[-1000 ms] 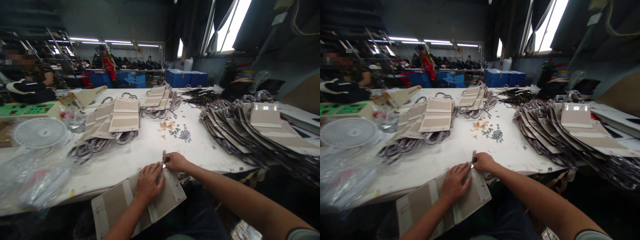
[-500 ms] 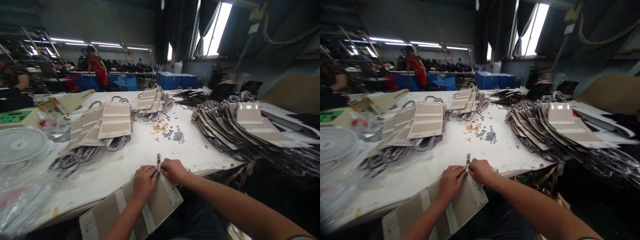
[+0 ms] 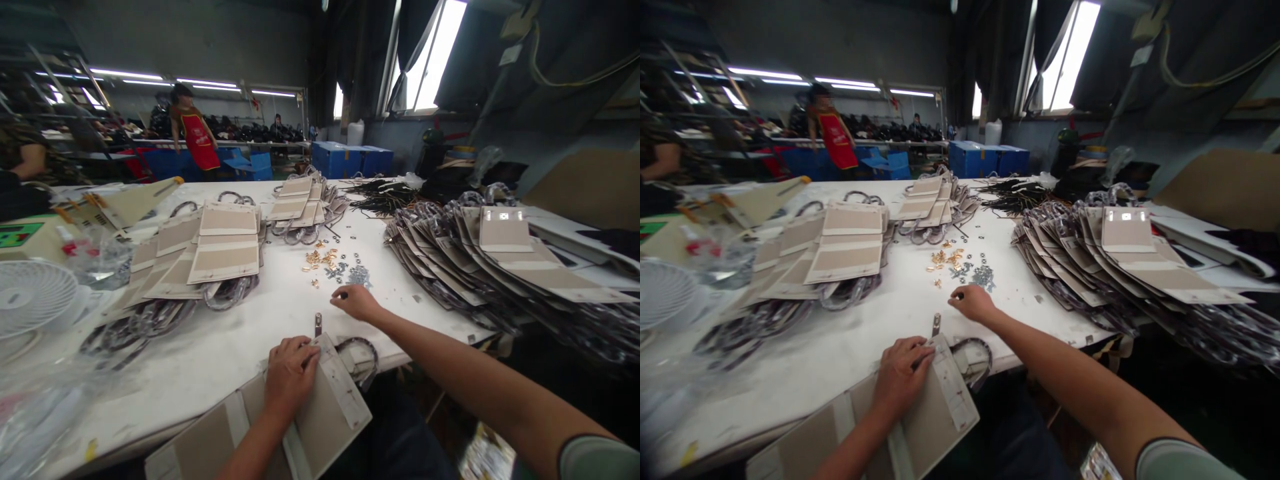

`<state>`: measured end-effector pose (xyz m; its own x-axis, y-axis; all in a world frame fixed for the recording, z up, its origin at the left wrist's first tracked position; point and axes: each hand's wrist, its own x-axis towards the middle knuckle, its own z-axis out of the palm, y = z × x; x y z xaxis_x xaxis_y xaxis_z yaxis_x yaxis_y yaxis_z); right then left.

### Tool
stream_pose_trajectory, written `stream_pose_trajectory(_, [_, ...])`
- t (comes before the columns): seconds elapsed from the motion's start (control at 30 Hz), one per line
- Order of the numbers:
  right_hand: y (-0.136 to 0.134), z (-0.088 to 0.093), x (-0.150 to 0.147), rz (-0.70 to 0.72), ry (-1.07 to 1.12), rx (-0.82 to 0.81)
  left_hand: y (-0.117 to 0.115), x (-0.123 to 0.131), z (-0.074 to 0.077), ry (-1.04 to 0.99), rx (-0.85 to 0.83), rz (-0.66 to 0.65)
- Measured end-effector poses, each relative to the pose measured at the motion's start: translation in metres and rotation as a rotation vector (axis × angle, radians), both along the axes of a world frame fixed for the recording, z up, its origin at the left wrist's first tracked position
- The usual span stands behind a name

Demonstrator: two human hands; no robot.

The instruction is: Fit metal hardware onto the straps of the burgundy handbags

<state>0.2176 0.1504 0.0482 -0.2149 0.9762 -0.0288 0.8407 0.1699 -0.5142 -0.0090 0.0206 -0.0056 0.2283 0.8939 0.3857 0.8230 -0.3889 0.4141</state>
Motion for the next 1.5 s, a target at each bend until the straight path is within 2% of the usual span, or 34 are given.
stream_pose_trajectory(0.1, [0.049,0.001,0.015,-0.098,-0.057,0.022,0.001,-0.001,0.000,-0.024,-0.003,0.002])
stream_pose_trajectory(0.2, [0.079,-0.009,0.021,-0.145,-0.101,0.003,0.001,-0.001,0.000,-0.035,0.001,0.005])
stream_pose_trajectory(0.4, [0.097,-0.029,0.027,-0.148,-0.148,-0.050,0.000,0.003,-0.001,-0.050,-0.030,0.022])
stream_pose_trajectory(0.63, [0.108,-0.022,0.028,-0.146,-0.092,-0.098,0.000,0.008,-0.001,-0.038,-0.018,0.041])
stream_pose_trajectory(0.73, [0.095,-0.009,0.024,-0.120,-0.032,-0.085,-0.001,0.009,-0.002,-0.038,-0.017,0.043])
stream_pose_trajectory(0.8, [0.077,0.002,0.021,-0.076,0.012,-0.101,-0.001,0.009,-0.004,-0.039,-0.021,0.038])
stream_pose_trajectory(0.93, [0.017,0.026,0.011,0.110,0.159,-0.196,0.000,0.010,-0.006,-0.042,-0.023,0.034])
stream_pose_trajectory(1.0, [-0.019,0.031,0.007,0.222,0.240,-0.278,0.000,0.010,-0.006,-0.036,-0.023,0.037])
stream_pose_trajectory(1.1, [-0.064,0.025,0.002,0.315,0.312,-0.400,-0.001,0.011,-0.004,-0.013,-0.017,0.040])
stream_pose_trajectory(1.2, [-0.089,0.009,-0.001,0.325,0.309,-0.442,-0.001,0.012,-0.004,-0.006,0.003,0.043])
stream_pose_trajectory(1.33, [-0.098,-0.005,-0.006,0.287,0.196,-0.406,-0.002,0.012,-0.006,-0.007,0.013,0.042])
stream_pose_trajectory(1.5, [-0.099,-0.005,-0.011,0.292,0.070,-0.304,-0.003,0.010,-0.009,-0.005,0.023,0.038])
